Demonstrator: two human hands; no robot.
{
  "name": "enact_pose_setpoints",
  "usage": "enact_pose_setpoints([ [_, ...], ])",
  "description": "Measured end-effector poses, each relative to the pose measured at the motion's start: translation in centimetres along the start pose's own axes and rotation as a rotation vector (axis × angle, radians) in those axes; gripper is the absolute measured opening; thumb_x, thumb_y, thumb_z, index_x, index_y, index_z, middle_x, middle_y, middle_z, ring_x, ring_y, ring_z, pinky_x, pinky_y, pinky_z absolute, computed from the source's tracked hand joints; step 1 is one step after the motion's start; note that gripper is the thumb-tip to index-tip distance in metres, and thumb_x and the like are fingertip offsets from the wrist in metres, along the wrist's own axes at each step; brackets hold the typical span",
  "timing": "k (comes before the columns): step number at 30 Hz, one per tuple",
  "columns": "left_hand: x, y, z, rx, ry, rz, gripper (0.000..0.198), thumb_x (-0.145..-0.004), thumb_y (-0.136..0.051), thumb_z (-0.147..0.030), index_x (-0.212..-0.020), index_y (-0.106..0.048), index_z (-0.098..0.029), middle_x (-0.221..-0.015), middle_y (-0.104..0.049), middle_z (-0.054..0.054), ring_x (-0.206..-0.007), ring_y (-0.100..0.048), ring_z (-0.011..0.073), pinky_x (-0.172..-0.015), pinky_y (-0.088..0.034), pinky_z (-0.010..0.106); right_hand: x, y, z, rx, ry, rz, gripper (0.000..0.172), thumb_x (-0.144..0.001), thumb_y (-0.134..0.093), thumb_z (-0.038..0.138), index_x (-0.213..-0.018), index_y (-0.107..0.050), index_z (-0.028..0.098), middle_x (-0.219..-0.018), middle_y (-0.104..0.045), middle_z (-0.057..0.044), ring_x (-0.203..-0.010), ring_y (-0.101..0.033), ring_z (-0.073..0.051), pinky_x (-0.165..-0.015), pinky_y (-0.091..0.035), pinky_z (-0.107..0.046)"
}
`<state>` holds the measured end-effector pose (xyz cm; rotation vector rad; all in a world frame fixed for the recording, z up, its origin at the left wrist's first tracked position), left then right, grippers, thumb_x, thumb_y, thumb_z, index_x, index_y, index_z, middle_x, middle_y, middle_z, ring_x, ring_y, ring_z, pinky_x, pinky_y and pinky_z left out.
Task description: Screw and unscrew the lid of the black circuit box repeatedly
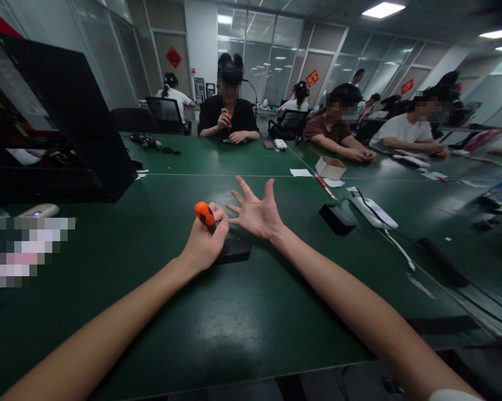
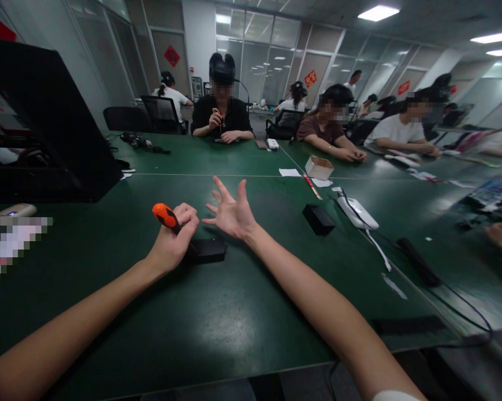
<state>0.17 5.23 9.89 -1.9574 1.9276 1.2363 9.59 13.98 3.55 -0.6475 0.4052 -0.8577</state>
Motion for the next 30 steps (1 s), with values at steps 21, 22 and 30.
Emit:
enact_pose_setpoints([
  [21,0.6,-0.7,0.0,0.095,-0.057,0.067,0.027,-0.095,-0.042,-0.019,-0.068,-0.041,-0.021,-0.074,-0.047,0.001,-0.071,-0.049,0.0174,-0.071,-0.043,0.034,6.9,-3.0,13.0,0.116,0.153,-0.463,0.039,-0.083,-0.044,0.011,-0.066,-0.011,0.022,-0.049,-0.013,0.009,-0.041,-0.002,-0.003,-0.036,-0.002,-0.017],
  [22,0.6,-0.7,0.1,0.098,-0.060,0.074,0.028,-0.095,-0.042,-0.019,-0.068,-0.041,-0.021,-0.073,-0.046,0.001,-0.070,-0.049,0.0173,-0.070,-0.043,0.034,7.4,-2.9,13.1,0.125,0.147,-0.461,0.040,-0.084,-0.045,0.012,-0.066,-0.011,0.022,-0.049,-0.013,0.009,-0.041,-0.002,-0.002,-0.036,-0.002,-0.016],
  [30,0.8,-0.9,0.4,0.094,-0.045,0.095,0.026,-0.095,-0.042,-0.019,-0.069,-0.042,-0.021,-0.071,-0.048,0.000,-0.070,-0.050,0.0176,-0.070,-0.044,0.035,6.0,8.9,-0.8,0.172,-0.334,-0.717,0.033,-0.100,-0.054,0.028,-0.071,-0.046,0.015,-0.053,-0.029,0.011,-0.039,-0.017,-0.001,-0.033,-0.014,-0.015],
])
Point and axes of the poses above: each hand's wrist, its own x-axis away from the middle knuckle, its own y-axis out of the back of the hand, z = x × y, the point moved 9 cm from there along -x, towards the middle knuckle
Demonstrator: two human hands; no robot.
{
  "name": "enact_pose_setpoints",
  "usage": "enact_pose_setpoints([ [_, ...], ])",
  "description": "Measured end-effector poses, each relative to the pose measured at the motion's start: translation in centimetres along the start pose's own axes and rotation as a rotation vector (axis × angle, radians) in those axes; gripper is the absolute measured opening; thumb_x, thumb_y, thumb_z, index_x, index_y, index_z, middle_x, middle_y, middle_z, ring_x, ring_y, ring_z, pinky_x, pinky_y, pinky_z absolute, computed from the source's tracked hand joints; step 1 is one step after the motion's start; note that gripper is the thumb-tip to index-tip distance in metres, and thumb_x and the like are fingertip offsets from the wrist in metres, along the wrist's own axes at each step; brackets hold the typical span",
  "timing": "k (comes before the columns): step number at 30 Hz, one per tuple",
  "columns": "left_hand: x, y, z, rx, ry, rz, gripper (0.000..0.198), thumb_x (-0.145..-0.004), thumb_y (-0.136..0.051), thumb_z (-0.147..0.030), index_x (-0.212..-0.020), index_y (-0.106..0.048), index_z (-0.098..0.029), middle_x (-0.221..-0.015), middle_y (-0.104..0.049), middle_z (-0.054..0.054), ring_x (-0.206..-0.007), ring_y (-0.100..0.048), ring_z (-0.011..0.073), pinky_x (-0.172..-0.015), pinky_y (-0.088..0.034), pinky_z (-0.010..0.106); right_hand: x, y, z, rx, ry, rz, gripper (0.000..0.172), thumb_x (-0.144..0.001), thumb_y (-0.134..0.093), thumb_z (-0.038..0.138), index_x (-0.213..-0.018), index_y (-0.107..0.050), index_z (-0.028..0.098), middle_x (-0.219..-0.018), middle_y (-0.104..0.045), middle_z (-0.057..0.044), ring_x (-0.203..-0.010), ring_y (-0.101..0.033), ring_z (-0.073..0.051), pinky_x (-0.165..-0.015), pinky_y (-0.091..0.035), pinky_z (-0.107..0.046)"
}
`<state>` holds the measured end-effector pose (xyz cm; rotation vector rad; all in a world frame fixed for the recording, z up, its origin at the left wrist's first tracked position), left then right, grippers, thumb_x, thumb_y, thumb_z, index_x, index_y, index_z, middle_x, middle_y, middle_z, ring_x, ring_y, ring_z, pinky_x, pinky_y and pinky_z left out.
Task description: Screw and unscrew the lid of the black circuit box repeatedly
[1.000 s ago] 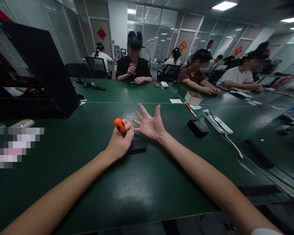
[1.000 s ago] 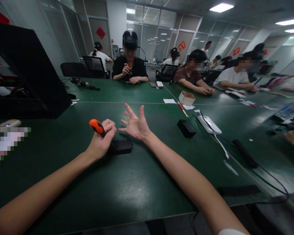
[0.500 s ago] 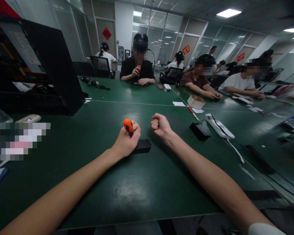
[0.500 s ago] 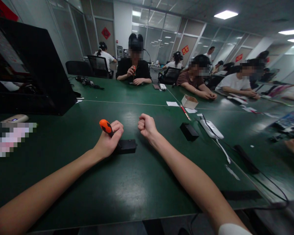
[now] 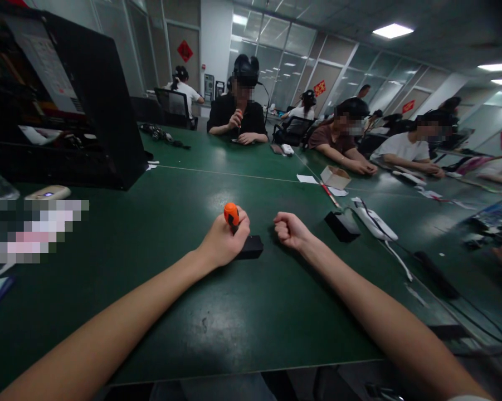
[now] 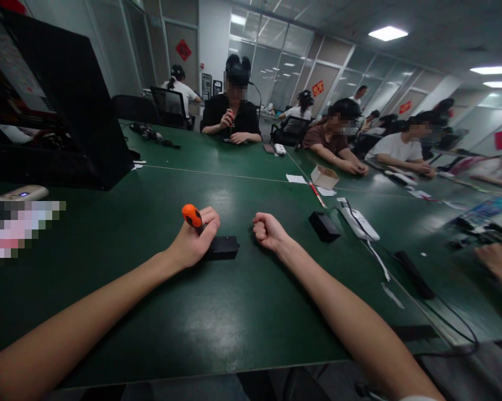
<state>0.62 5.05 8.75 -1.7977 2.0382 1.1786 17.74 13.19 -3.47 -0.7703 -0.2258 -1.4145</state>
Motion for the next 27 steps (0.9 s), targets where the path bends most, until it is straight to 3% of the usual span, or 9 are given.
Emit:
enact_pose_setpoints([
  [3,0.1,-0.2,0.0,0.006,0.002,0.014,0.027,-0.095,-0.043,-0.020,-0.068,-0.043,-0.021,-0.070,-0.048,0.000,-0.069,-0.050,0.0174,-0.069,-0.044,0.034,-1.8,1.3,-0.6,0.010,-0.004,-0.013,0.026,-0.100,-0.057,0.036,-0.091,-0.058,0.012,-0.066,-0.048,0.007,-0.046,-0.036,-0.001,-0.039,-0.030,-0.013],
  [5,0.1,-0.3,0.2,0.014,0.019,0.019,0.027,-0.095,-0.043,-0.020,-0.068,-0.043,-0.021,-0.068,-0.048,0.000,-0.067,-0.049,0.0171,-0.068,-0.043,0.034,-2.1,1.6,-0.4,0.019,0.001,-0.003,0.025,-0.099,-0.057,0.036,-0.094,-0.059,0.012,-0.070,-0.051,0.005,-0.048,-0.040,-0.002,-0.041,-0.034,-0.013],
  [12,0.3,-0.5,0.8,0.034,0.050,0.015,0.030,-0.097,-0.043,-0.023,-0.067,-0.042,-0.021,-0.067,-0.045,-0.001,-0.065,-0.047,0.0158,-0.066,-0.041,0.033,-2.4,1.5,-0.3,0.071,0.036,0.051,0.028,-0.100,-0.056,0.036,-0.086,-0.056,0.012,-0.062,-0.043,0.008,-0.043,-0.029,-0.001,-0.036,-0.024,-0.013],
  [16,0.3,-0.6,1.0,0.029,0.063,0.021,0.032,-0.098,-0.041,-0.025,-0.067,-0.038,-0.021,-0.067,-0.042,-0.002,-0.065,-0.046,0.0156,-0.065,-0.039,0.032,-1.7,0.9,0.1,0.120,0.091,0.088,0.036,-0.100,-0.055,0.036,-0.072,-0.047,0.015,-0.054,-0.029,0.011,-0.040,-0.017,-0.001,-0.035,-0.015,-0.015],
  [21,0.3,-0.7,1.0,0.029,0.082,0.028,0.031,-0.097,-0.041,-0.026,-0.067,-0.041,-0.021,-0.066,-0.042,-0.002,-0.064,-0.045,0.0156,-0.063,-0.038,0.032,-0.1,-1.0,0.2,0.234,0.275,0.147,0.052,-0.081,-0.071,0.036,-0.061,-0.025,0.022,-0.048,-0.018,0.012,-0.041,-0.013,-0.003,-0.036,-0.008,-0.019],
  [25,0.4,-0.6,1.0,0.047,0.079,0.024,0.030,-0.097,-0.041,-0.025,-0.067,-0.043,-0.021,-0.065,-0.043,-0.002,-0.063,-0.045,0.0152,-0.061,-0.038,0.031,2.3,-3.1,1.0,0.398,0.478,0.158,0.057,-0.074,-0.075,0.053,-0.056,-0.031,0.022,-0.047,-0.026,0.009,-0.042,-0.021,-0.005,-0.040,-0.011,-0.023],
  [27,0.5,-0.7,1.1,0.050,0.078,0.020,0.032,-0.098,-0.041,-0.025,-0.067,-0.042,-0.021,-0.063,-0.042,-0.002,-0.061,-0.045,0.0147,-0.061,-0.039,0.030,5.0,-5.0,2.5,0.474,0.601,0.181,0.050,-0.072,-0.077,0.056,-0.060,-0.045,0.019,-0.050,-0.036,0.007,-0.047,-0.028,-0.006,-0.045,-0.017,-0.023],
])
Point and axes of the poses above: each hand's wrist, its own x-axis away from the middle knuckle, its own y-axis out of the back of the hand, z = x × y, the point moved 9 cm from there along -x, towards the middle knuckle
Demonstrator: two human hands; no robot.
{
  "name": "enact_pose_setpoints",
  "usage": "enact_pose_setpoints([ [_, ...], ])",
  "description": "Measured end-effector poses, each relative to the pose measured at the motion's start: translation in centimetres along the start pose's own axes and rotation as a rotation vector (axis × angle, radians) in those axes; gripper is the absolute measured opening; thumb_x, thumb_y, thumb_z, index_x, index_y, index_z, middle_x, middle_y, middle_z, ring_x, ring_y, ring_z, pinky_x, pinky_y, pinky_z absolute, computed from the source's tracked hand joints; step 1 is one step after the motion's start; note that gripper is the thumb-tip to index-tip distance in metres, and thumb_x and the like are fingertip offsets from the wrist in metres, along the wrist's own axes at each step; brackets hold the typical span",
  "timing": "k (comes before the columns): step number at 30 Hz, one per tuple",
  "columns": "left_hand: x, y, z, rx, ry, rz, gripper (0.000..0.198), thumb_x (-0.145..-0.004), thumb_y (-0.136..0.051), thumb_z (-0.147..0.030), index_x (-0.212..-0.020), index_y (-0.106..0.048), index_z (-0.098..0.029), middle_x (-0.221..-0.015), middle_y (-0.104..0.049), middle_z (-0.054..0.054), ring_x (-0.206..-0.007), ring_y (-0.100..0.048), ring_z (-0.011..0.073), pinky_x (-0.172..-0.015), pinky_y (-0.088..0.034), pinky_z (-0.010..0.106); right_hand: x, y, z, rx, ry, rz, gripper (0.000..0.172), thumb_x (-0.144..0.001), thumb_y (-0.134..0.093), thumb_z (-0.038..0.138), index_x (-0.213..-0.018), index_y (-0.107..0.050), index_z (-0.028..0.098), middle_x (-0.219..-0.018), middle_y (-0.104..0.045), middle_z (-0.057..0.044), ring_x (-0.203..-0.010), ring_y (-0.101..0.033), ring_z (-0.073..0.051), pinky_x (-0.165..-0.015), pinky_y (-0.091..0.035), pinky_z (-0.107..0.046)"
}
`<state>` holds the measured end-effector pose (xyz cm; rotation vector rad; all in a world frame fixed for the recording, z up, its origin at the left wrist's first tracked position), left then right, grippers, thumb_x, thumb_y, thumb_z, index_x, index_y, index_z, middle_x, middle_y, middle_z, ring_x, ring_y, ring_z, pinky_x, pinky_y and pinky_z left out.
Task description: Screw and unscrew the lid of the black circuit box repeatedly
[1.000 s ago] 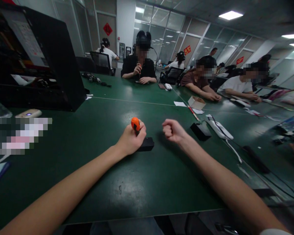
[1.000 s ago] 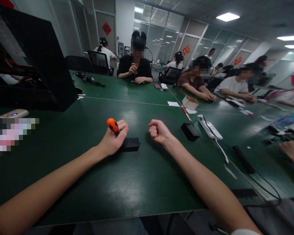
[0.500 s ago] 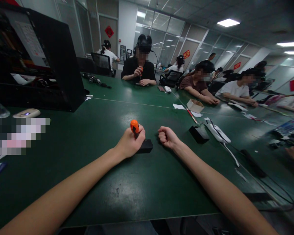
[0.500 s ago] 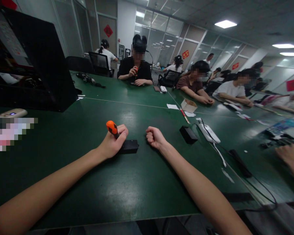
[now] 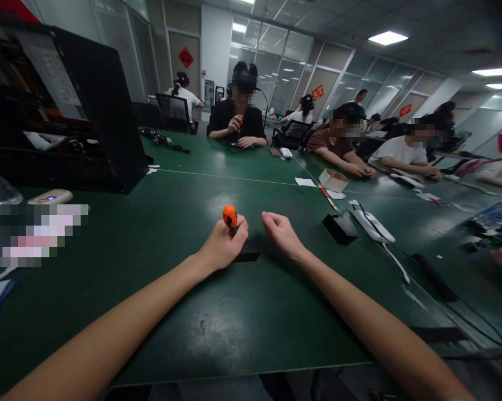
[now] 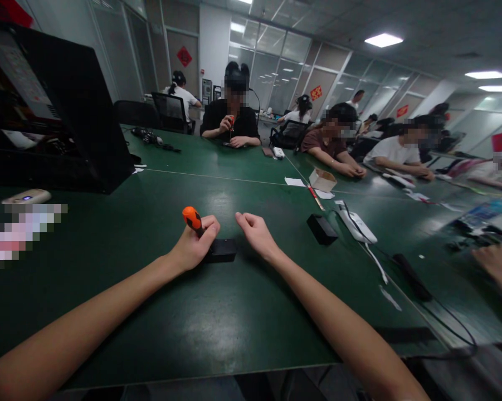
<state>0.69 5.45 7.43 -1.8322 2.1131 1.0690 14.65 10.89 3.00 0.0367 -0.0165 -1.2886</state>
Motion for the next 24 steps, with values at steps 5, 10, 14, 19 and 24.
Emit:
enact_pose_setpoints([
  [5,0.0,-0.7,-0.4,-0.013,-0.045,0.036,0.013,-0.092,-0.051,-0.020,-0.080,-0.054,-0.020,-0.080,-0.062,0.003,-0.075,-0.060,0.0199,-0.072,-0.051,0.033,4.7,-8.0,12.8,0.798,0.623,0.247,0.043,-0.082,-0.071,0.055,-0.106,-0.063,0.019,-0.061,-0.051,0.004,-0.056,-0.040,-0.010,-0.059,-0.024,-0.027],
  [10,0.6,-1.0,-0.1,-0.176,-0.049,0.151,0.010,-0.087,-0.057,-0.020,-0.095,-0.062,-0.018,-0.097,-0.071,0.010,-0.090,-0.068,0.0281,-0.080,-0.055,0.039,6.1,-10.6,16.0,1.399,0.677,0.280,0.019,-0.095,-0.054,0.033,-0.089,-0.064,0.018,-0.073,-0.061,-0.005,-0.062,-0.049,-0.016,-0.059,-0.022,-0.031],
  [14,1.7,-1.3,1.4,-0.296,-0.009,0.311,0.028,-0.077,-0.075,-0.030,-0.102,-0.066,-0.019,-0.103,-0.072,0.009,-0.093,-0.068,0.0302,-0.083,-0.056,0.043,6.3,-9.0,15.2,1.350,0.679,0.416,0.012,-0.092,-0.053,0.017,-0.099,-0.062,0.018,-0.099,-0.063,-0.008,-0.076,-0.055,-0.017,-0.064,-0.032,-0.029],
  [19,2.5,-1.5,3.0,-0.281,0.049,0.323,0.025,-0.084,-0.074,-0.035,-0.103,-0.069,-0.020,-0.103,-0.075,0.007,-0.093,-0.071,0.0274,-0.084,-0.054,0.038,5.5,-8.1,14.2,1.311,0.611,0.538,0.007,-0.087,-0.059,0.014,-0.090,-0.065,0.016,-0.091,-0.062,-0.006,-0.078,-0.055,-0.016,-0.065,-0.035,-0.028],
  [24,2.5,-1.4,3.6,-0.279,0.082,0.275,0.022,-0.085,-0.074,-0.038,-0.096,-0.071,-0.019,-0.094,-0.076,0.005,-0.084,-0.071,0.0245,-0.075,-0.054,0.034,6.0,-8.9,14.5,1.233,0.667,0.624,0.021,-0.085,-0.059,0.005,-0.098,-0.072,0.015,-0.115,-0.062,-0.009,-0.089,-0.059,-0.016,-0.072,-0.040,-0.027],
])
Point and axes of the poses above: each hand's wrist, its own x-axis away from the middle knuckle, its own y-axis out of the back of the hand, z = x × y, the point moved 9 cm from there along -x, towards the middle knuckle
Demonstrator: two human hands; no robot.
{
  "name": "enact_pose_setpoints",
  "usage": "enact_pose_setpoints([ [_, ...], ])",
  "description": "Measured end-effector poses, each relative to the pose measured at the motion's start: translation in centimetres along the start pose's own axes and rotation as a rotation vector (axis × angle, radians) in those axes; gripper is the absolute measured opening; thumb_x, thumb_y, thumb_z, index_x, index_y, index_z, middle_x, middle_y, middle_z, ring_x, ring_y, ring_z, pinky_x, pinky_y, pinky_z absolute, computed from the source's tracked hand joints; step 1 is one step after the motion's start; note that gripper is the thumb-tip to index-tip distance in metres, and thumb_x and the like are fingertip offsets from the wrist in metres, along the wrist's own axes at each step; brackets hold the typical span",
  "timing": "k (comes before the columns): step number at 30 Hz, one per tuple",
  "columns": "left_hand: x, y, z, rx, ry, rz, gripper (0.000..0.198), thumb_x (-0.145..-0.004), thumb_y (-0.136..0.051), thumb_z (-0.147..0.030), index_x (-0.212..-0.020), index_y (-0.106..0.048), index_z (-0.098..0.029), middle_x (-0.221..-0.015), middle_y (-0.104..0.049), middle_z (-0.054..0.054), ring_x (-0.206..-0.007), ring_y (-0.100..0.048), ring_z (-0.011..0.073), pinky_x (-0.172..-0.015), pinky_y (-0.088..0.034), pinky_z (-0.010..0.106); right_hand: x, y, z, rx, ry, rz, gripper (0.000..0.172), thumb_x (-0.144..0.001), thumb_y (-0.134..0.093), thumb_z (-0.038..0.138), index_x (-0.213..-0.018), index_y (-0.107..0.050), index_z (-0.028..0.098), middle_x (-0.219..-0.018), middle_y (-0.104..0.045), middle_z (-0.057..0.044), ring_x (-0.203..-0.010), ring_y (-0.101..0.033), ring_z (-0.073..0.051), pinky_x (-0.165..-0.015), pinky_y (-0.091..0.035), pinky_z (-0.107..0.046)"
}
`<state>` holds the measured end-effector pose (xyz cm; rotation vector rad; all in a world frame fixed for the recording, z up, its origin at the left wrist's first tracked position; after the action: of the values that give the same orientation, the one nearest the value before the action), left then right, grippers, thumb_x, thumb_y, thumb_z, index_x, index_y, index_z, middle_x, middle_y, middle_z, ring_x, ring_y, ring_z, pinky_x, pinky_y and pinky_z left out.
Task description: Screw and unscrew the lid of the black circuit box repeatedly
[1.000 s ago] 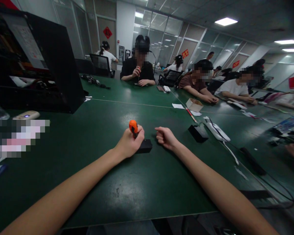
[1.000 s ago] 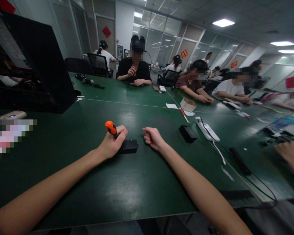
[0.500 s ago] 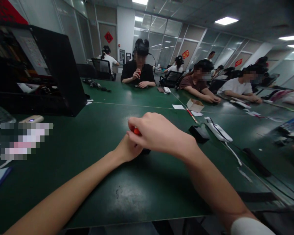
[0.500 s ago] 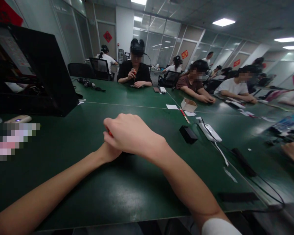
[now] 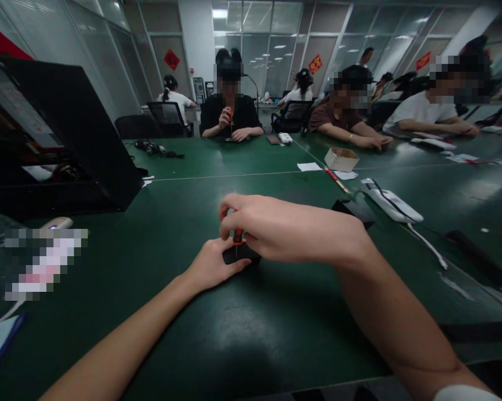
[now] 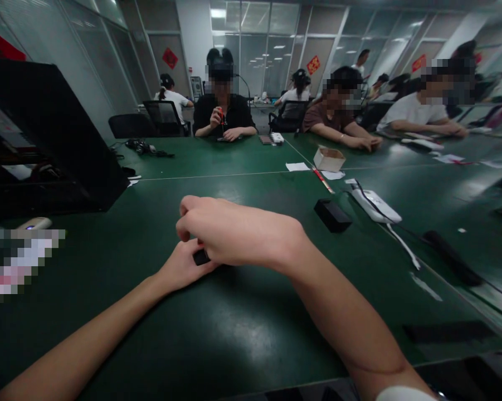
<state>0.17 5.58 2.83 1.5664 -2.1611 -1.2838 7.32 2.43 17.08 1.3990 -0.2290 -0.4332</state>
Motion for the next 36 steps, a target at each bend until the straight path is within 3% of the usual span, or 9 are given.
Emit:
enact_pose_setpoints([
  [2,0.0,0.2,-0.1,-0.008,-0.007,-0.017,0.020,-0.085,-0.073,-0.037,-0.093,-0.071,-0.018,-0.092,-0.076,0.005,-0.081,-0.071,0.0240,-0.073,-0.053,0.033,0.2,0.2,0.1,0.024,-0.018,-0.019,0.022,-0.083,-0.061,0.005,-0.100,-0.072,0.014,-0.126,-0.058,-0.011,-0.094,-0.059,-0.017,-0.074,-0.042,-0.027],
  [6,0.0,0.5,-1.1,-0.094,-0.037,-0.014,0.019,-0.086,-0.070,-0.036,-0.093,-0.070,-0.018,-0.092,-0.075,0.006,-0.083,-0.071,0.0260,-0.074,-0.054,0.036,0.5,0.1,-0.4,0.103,-0.140,0.013,0.018,-0.090,-0.056,0.008,-0.096,-0.073,0.010,-0.106,-0.064,-0.012,-0.087,-0.060,-0.018,-0.072,-0.042,-0.029],
  [11,0.1,0.5,-2.2,-0.199,-0.053,-0.022,0.018,-0.085,-0.066,-0.029,-0.098,-0.069,-0.018,-0.095,-0.074,0.008,-0.086,-0.070,0.0281,-0.077,-0.054,0.040,1.7,0.2,-0.1,0.119,-0.163,-0.019,0.021,-0.083,-0.058,0.004,-0.092,-0.075,0.014,-0.099,-0.067,-0.009,-0.079,-0.062,-0.016,-0.064,-0.039,-0.027],
  [14,0.1,0.3,-2.3,-0.185,-0.046,-0.051,0.025,-0.087,-0.068,-0.032,-0.108,-0.069,-0.020,-0.105,-0.075,0.007,-0.094,-0.070,0.0269,-0.083,-0.053,0.039,3.2,0.0,-1.8,0.182,-0.309,0.018,0.023,-0.084,-0.058,0.008,-0.093,-0.076,0.017,-0.082,-0.070,-0.008,-0.069,-0.064,-0.018,-0.058,-0.037,-0.028],
  [18,-0.1,0.2,-1.8,-0.176,-0.004,-0.073,0.031,-0.087,-0.071,-0.039,-0.112,-0.069,-0.021,-0.105,-0.076,0.005,-0.093,-0.071,0.0254,-0.082,-0.054,0.037,5.4,0.0,-5.0,0.219,-0.479,0.134,0.028,-0.079,-0.059,0.009,-0.096,-0.079,0.019,-0.087,-0.074,-0.010,-0.074,-0.068,-0.022,-0.059,-0.042,-0.029],
  [22,-0.2,0.2,-1.6,-0.175,0.005,-0.067,0.031,-0.086,-0.071,-0.040,-0.111,-0.070,-0.021,-0.106,-0.076,0.006,-0.094,-0.072,0.0260,-0.083,-0.054,0.037,6.9,0.9,-7.6,0.188,-0.562,0.127,0.028,-0.077,-0.061,0.010,-0.093,-0.080,0.022,-0.091,-0.075,-0.008,-0.080,-0.070,-0.022,-0.065,-0.047,-0.028],
  [26,-0.1,0.2,-1.5,-0.190,-0.016,-0.065,0.031,-0.087,-0.070,-0.040,-0.112,-0.069,-0.021,-0.106,-0.076,0.005,-0.095,-0.071,0.0257,-0.084,-0.055,0.038,6.6,0.6,-8.3,0.127,-0.561,0.169,0.030,-0.078,-0.060,0.011,-0.095,-0.081,0.024,-0.093,-0.076,-0.008,-0.081,-0.071,-0.021,-0.066,-0.047,-0.027],
  [32,0.0,0.2,-1.7,-0.200,-0.041,-0.068,0.032,-0.088,-0.070,-0.040,-0.114,-0.067,-0.021,-0.106,-0.075,0.006,-0.094,-0.071,0.0258,-0.083,-0.055,0.038,4.8,-0.8,-6.4,0.003,-0.396,0.306,0.034,-0.079,-0.058,0.013,-0.101,-0.081,0.025,-0.093,-0.077,-0.004,-0.082,-0.070,-0.018,-0.071,-0.047,-0.025],
  [36,-0.1,0.2,-1.8,-0.203,-0.040,-0.068,0.032,-0.088,-0.069,-0.040,-0.114,-0.067,-0.021,-0.107,-0.075,0.007,-0.096,-0.071,0.0263,-0.086,-0.055,0.040,5.7,-0.1,-7.8,0.059,-0.514,0.283,0.035,-0.078,-0.057,0.013,-0.102,-0.081,0.024,-0.098,-0.077,-0.006,-0.085,-0.070,-0.020,-0.069,-0.046,-0.026],
])
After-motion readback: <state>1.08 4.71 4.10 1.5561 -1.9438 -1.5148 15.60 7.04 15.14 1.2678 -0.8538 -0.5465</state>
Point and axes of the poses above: each hand's wrist, its own x-axis away from the middle knuckle, its own y-axis out of the back of the hand, z = x × y, the point moved 9 cm from there along -x, towards the middle knuckle
